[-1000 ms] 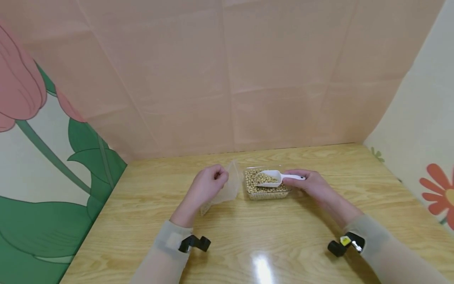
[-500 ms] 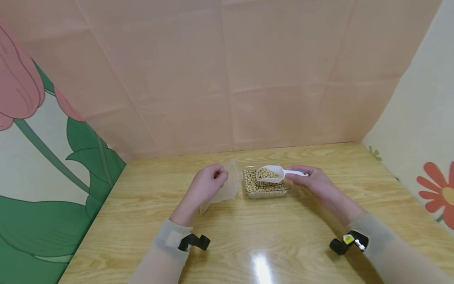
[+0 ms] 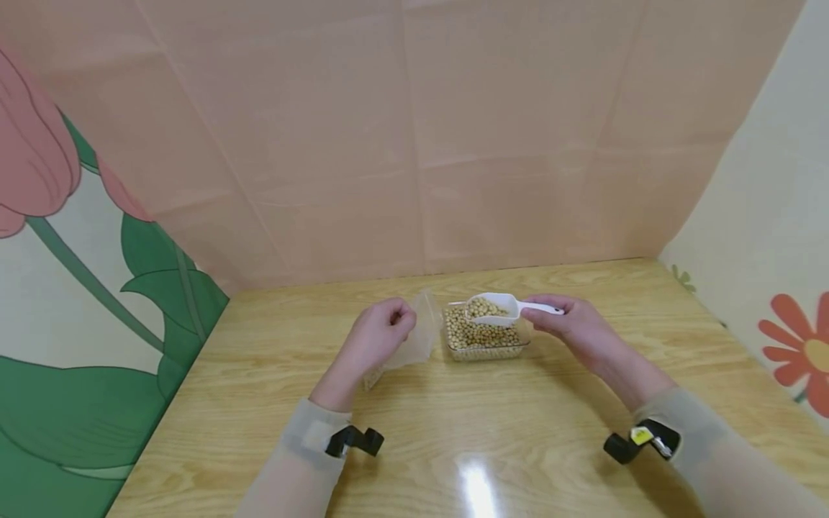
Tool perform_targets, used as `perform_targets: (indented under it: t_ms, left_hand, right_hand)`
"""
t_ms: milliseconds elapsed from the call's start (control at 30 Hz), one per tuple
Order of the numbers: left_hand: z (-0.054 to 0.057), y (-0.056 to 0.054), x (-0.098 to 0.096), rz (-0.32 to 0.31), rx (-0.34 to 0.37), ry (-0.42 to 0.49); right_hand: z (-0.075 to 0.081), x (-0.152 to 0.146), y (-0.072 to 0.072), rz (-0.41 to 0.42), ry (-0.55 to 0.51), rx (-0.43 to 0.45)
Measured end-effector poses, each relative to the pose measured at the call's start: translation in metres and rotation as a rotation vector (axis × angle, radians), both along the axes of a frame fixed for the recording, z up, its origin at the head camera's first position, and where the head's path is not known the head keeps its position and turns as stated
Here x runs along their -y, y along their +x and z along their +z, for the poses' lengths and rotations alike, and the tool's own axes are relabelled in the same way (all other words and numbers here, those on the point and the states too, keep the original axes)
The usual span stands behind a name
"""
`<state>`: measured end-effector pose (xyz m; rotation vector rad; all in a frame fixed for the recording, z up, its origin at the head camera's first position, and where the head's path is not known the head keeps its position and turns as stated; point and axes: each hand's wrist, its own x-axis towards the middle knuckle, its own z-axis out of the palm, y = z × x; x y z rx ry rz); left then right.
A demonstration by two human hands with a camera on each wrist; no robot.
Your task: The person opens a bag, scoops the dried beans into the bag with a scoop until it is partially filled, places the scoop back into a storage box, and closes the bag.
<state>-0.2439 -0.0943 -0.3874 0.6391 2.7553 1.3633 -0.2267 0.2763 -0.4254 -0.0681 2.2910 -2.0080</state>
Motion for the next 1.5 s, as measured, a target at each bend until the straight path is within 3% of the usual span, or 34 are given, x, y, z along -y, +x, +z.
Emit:
perform_targets:
  t_ms: [267,1067,1500]
  left_hand:
    - [0.001,0.000,0.000,0.001,0.002,-0.001]
    - [0.001,0.000,-0.001,0.006,-0.011,-0.002]
    - [0.001,0.000,-0.001,0.010,-0.018,0.001]
  right_hand:
    - [0.013,0.012,0.002,0.023,-0.028,-0.026]
    - [0.036,0.066,-0.010,0.091,0.132,-0.030]
    - [0.045,0.073,-0.018,0.084,0.285,-0.030]
